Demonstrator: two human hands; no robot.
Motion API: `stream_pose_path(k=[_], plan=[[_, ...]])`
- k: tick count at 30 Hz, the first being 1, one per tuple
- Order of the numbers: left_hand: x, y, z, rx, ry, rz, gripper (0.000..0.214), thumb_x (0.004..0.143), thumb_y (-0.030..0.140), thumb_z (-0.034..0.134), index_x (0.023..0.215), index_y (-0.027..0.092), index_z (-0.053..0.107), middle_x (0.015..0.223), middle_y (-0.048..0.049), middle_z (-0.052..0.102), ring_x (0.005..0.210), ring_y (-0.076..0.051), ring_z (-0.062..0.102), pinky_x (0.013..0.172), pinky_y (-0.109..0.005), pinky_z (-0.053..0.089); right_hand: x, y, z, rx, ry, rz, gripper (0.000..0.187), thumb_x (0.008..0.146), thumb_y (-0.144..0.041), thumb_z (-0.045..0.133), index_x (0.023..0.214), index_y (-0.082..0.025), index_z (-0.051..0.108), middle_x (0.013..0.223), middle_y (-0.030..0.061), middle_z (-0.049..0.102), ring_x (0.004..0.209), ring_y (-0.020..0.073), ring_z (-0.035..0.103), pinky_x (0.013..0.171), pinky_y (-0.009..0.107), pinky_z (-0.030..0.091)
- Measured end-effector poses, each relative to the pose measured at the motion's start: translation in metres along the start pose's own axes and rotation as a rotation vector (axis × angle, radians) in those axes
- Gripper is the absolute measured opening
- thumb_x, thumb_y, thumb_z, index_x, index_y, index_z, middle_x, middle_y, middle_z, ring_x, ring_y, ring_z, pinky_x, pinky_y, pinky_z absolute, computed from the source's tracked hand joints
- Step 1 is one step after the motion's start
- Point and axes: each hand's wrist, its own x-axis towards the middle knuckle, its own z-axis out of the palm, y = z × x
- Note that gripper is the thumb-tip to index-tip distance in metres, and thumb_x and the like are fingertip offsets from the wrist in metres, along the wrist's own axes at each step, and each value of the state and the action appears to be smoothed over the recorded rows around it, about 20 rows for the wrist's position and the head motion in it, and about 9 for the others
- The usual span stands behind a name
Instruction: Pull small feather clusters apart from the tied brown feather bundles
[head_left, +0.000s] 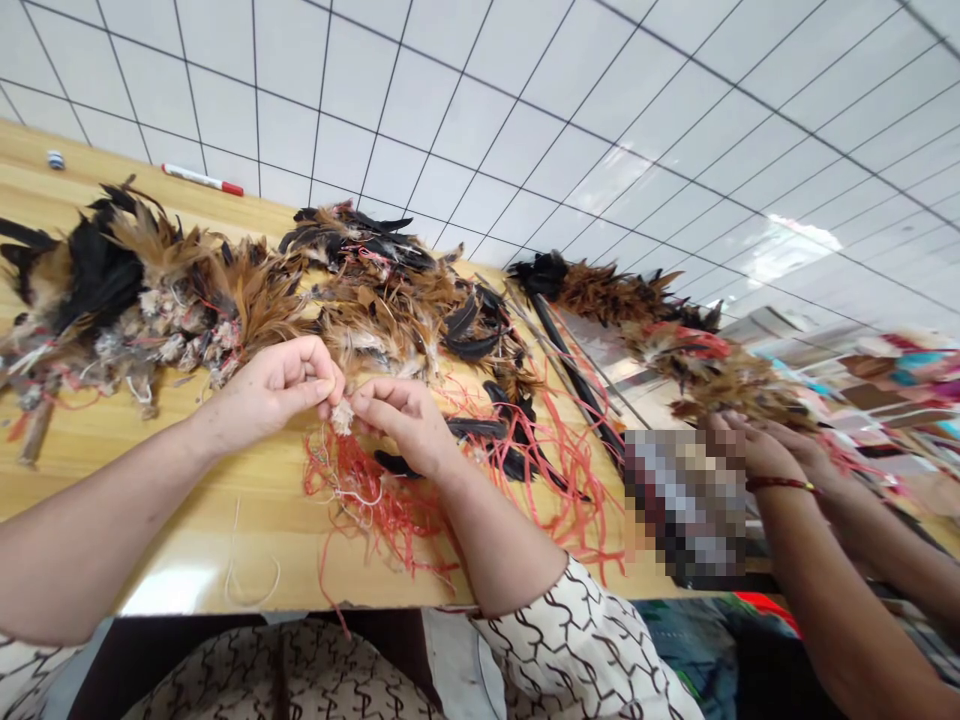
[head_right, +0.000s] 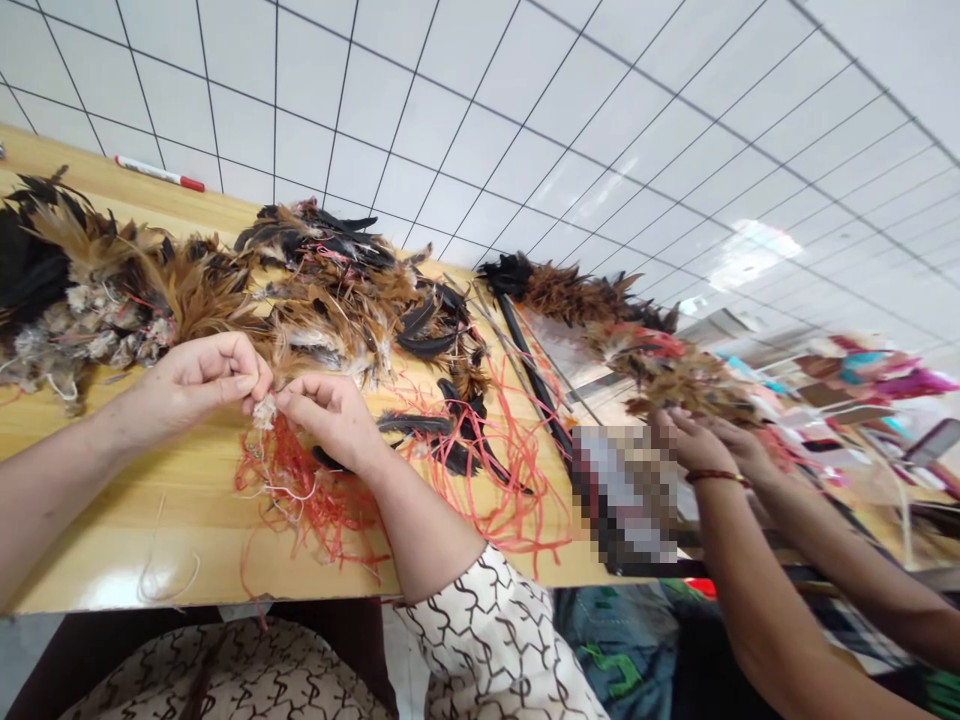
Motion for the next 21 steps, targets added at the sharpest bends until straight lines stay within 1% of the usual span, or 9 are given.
stream_pose_path(k=[5, 8, 11, 15, 21], plan=[[-0.0010, -0.0003, -0.0008, 0.012, -0.023, -0.006, 0.015, 0.074, 0.023, 0.065, 0.068, 0.017, 0.053, 0.067, -0.0006, 0.063, 0.057, -0.010, 0.055, 0.059, -0.025, 0.043, -0.0005, 0.0013, 0.0001, 0.064, -0.020, 0.034, 0.017, 0.068, -0.033, 0.062, 0.065, -0.017, 0.055, 0.052, -0.0050, 0.049, 0.047, 0.0059, 0.037, 0.047, 0.022, 0.024], [-0.0007, -0.0004, -0.0016, 0.012, -0.038, -0.004, 0.014, 0.074, 0.022, 0.064, 0.067, 0.016, 0.053, 0.065, -0.0003, 0.062, 0.056, -0.010, 0.054, 0.058, -0.025, 0.043, -0.0006, 0.0016, 0.0004, 0.098, -0.061, 0.077, 0.012, 0.066, -0.028, 0.060, 0.066, -0.017, 0.055, 0.050, -0.0066, 0.046, 0.044, 0.0050, 0.032, 0.045, 0.021, 0.020], [-0.0006, 0.0003, -0.0022, 0.001, -0.073, 0.002, 0.014, 0.074, 0.021, 0.064, 0.066, 0.016, 0.053, 0.063, 0.0006, 0.060, 0.054, -0.009, 0.052, 0.055, -0.024, 0.042, 0.0000, 0.0017, 0.0021, 0.158, -0.088, 0.091, 0.007, 0.063, -0.024, 0.056, 0.065, -0.017, 0.056, 0.047, -0.0080, 0.041, 0.042, 0.0042, 0.026, 0.044, 0.021, 0.017], [-0.0025, 0.0028, -0.0013, -0.003, -0.079, 0.025, 0.014, 0.073, 0.019, 0.063, 0.065, 0.017, 0.052, 0.063, 0.0013, 0.058, 0.052, -0.008, 0.049, 0.051, -0.022, 0.040, 0.0014, 0.0024, 0.0062, 0.277, -0.051, 0.106, 0.006, 0.057, -0.021, 0.054, 0.061, -0.018, 0.057, 0.040, -0.0101, 0.036, 0.039, 0.0036, 0.020, 0.042, 0.021, 0.014], [-0.0049, 0.0059, 0.0007, 0.046, -0.055, 0.019, 0.014, 0.071, 0.018, 0.060, 0.064, 0.018, 0.048, 0.060, 0.0021, 0.057, 0.052, -0.008, 0.048, 0.050, -0.022, 0.039, 0.0017, 0.0011, 0.0091, 0.385, -0.033, 0.160, 0.007, 0.055, -0.020, 0.056, 0.061, -0.017, 0.058, 0.039, -0.0105, 0.038, 0.037, 0.0024, 0.018, 0.041, 0.020, 0.011]])
